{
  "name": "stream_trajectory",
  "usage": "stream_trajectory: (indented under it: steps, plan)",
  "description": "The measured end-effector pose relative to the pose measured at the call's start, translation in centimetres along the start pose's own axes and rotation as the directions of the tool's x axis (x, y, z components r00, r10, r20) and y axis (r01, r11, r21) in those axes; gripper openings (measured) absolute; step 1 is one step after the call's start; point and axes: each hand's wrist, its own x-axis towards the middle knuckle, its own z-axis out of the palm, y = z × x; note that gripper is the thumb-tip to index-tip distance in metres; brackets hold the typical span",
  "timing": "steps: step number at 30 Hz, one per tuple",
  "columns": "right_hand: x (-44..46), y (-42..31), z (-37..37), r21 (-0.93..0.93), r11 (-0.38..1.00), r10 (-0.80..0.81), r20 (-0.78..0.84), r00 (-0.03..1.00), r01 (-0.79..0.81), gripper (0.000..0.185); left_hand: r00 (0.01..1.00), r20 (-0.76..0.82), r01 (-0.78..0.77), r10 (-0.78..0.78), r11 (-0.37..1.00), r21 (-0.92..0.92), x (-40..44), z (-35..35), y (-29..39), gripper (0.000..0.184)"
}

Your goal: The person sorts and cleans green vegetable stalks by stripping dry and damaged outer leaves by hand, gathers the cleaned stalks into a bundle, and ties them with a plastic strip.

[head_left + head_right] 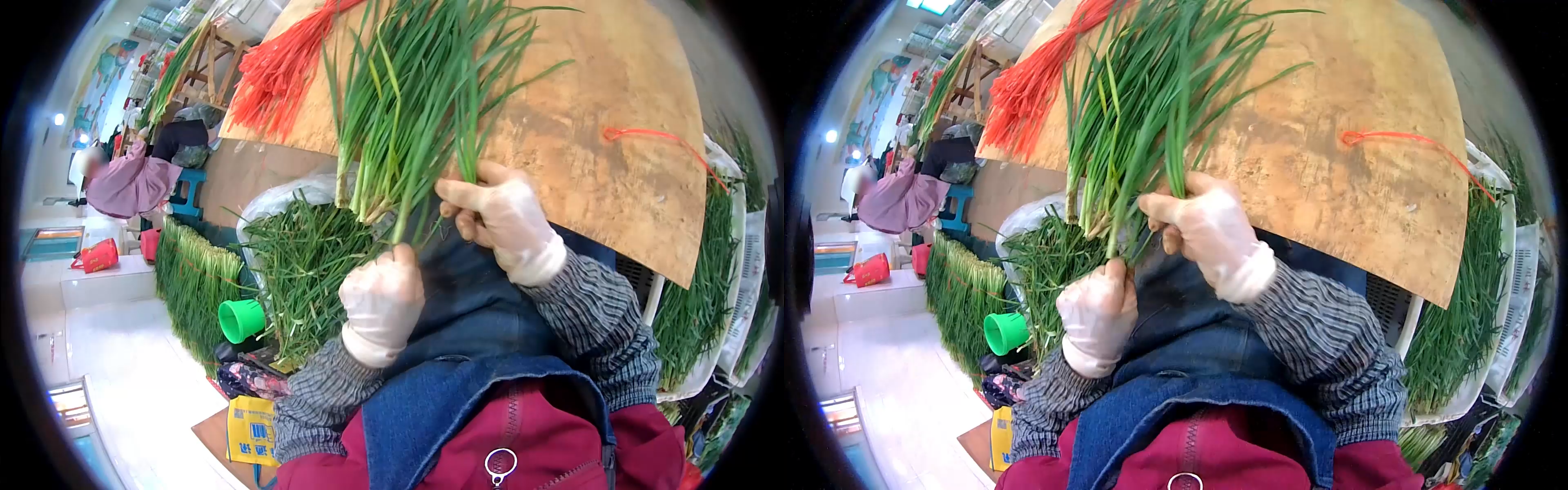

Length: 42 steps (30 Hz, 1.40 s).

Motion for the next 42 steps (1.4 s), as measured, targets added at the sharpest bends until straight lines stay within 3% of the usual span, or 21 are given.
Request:
stream_trajectory:
  steps: [2, 6, 8, 10, 11, 12, 13, 14, 15, 17, 20, 21, 23, 24, 25, 27, 29, 32, 35, 38, 42]
  plan:
    - [1.6, 1.0, 1.1, -0.126, 0.988, -0.093, -0.008, 0.996, 0.091, 0.022, 0.999, 0.042, -0.015, 0.014, 1.0, 0.025, -1.1, -0.2, -0.5, 0.013]
    - [3.1, 1.5, 2.4, -0.451, 0.887, -0.156, -0.089, 0.984, 0.1, 0.024, 0.995, 0.078, -0.06, 0.061, 0.998, -0.019, -2.8, -0.2, -1.4, 0.01]
    - [3.4, 1.7, 2.5, -0.496, 0.865, -0.157, -0.133, 0.979, 0.072, 0.025, 0.991, 0.122, -0.044, 0.047, 0.999, -0.025, -3.8, -1.0, -2.8, 0.008]
    - [4.0, 2.3, 2.3, -0.577, 0.808, -0.239, -0.131, 0.962, 0.122, 0.029, 0.998, 0.014, -0.065, 0.066, 0.994, -0.083, -5.8, -1.9, -6.4, 0.013]
    - [4.6, 2.9, 1.9, -0.631, 0.754, -0.313, -0.104, 0.944, 0.18, 0.032, 1.0, 0.024, 0.02, -0.017, 0.996, -0.089, -7.2, -2.2, -8.6, 0.005]
    - [4.8, 3.1, 1.8, -0.675, 0.708, -0.356, -0.091, 0.93, 0.205, 0.033, 0.992, -0.105, 0.056, -0.065, 0.995, -0.082, -9.1, -2.1, -11.2, 0.007]
    - [5.0, 3.3, 1.8, -0.717, 0.659, -0.399, -0.077, 0.914, 0.227, 0.035, 0.985, -0.128, 0.108, -0.113, 0.993, -0.041, -11.0, -2.4, -13.7, 0.007]
    - [5.0, 3.4, 2.0, -0.751, 0.623, -0.414, -0.079, 0.907, 0.219, 0.035, 0.932, 0.06, 0.344, -0.357, 0.924, 0.166, -13.3, -3.0, -15.9, 0.006]
    - [5.0, 3.4, 2.1, -0.784, 0.583, -0.429, -0.078, 0.9, 0.21, 0.035, 0.839, 0.163, 0.425, -0.519, 0.813, 0.398, -13.7, -3.8, -17.0, 0.009]
    - [5.5, 3.9, 2.0, -0.786, 0.571, -0.451, -0.061, 0.891, 0.235, 0.029, 0.549, 0.339, 0.454, -0.764, 0.613, 0.647, -14.2, -4.8, -17.6, 0.014]
    - [4.2, 2.7, 1.2, -0.497, 0.843, -0.264, -0.048, 0.963, 0.206, 0.019, 0.814, 0.156, 0.569, -0.56, 0.823, -0.014, -12.0, -3.5, -13.9, 0.018]
    - [3.5, 1.6, 1.3, -0.33, 0.931, -0.166, -0.005, 0.986, 0.155, 0.016, 0.866, 0.174, 0.499, -0.469, 0.78, -0.378, -9.5, -3.8, -11.4, 0.019]
    - [1.8, 0.3, 1.3, -0.102, 0.991, -0.08, 0.013, 0.997, 0.081, 0.01, 0.893, 0.31, 0.445, -0.326, 0.548, -0.708, -5.3, -3.6, -7.4, 0.018]
    - [1.5, 0.2, 0.6, -0.084, 0.994, -0.067, 0.056, 0.996, 0.071, 0.01, 0.896, 0.339, 0.432, -0.288, 0.381, -0.818, -3.6, -3.2, -5.7, 0.018]
    - [1.2, 0.2, -0.2, -0.066, 0.996, -0.055, 0.097, 0.994, 0.061, 0.01, 0.878, 0.392, 0.456, -0.277, 0.231, -0.859, -2.2, -2.4, -4.6, 0.021]
    - [0.2, 0.1, -0.5, -0.008, 0.998, -0.06, 0.085, 0.995, 0.061, 0.01, 0.804, 0.589, 0.591, -0.085, 0.005, -0.807, 0.8, -2.4, -3.0, 0.03]
    - [-0.5, 0.3, -0.8, 0.036, 0.997, -0.064, 0.079, 0.995, 0.061, 0.01, 0.736, 0.676, 0.665, -0.029, -0.152, -0.731, 2.4, -1.8, -1.6, 0.027]
    - [-0.6, 0.7, -1.3, 0.098, 0.994, -0.058, 0.099, 0.993, 0.048, 0.011, 0.733, 0.68, 0.646, 0.001, -0.315, -0.695, 3.2, -1.3, -0.5, 0.023]
    - [-1.1, 0.8, -0.9, 0.045, 0.999, -0.007, 0.033, 0.999, 0.006, 0.013, 0.729, 0.685, 0.644, -0.003, -0.335, -0.687, 3.0, -0.7, -0.7, 0.017]
    - [-1.6, 1.6, -0.3, 0.004, 1.0, -0.023, -0.01, 1.0, 0.023, 0.015, 0.728, 0.673, 0.622, -0.134, -0.285, -0.73, 2.9, -0.6, 0.3, 0.014]
    - [-1.6, 1.8, 0.5, 0.174, 0.985, 0.012, -0.065, 0.998, -0.001, 0.013, 0.772, 0.496, 0.489, -0.397, -0.126, -0.863, 1.8, -0.7, 1.8, 0.008]
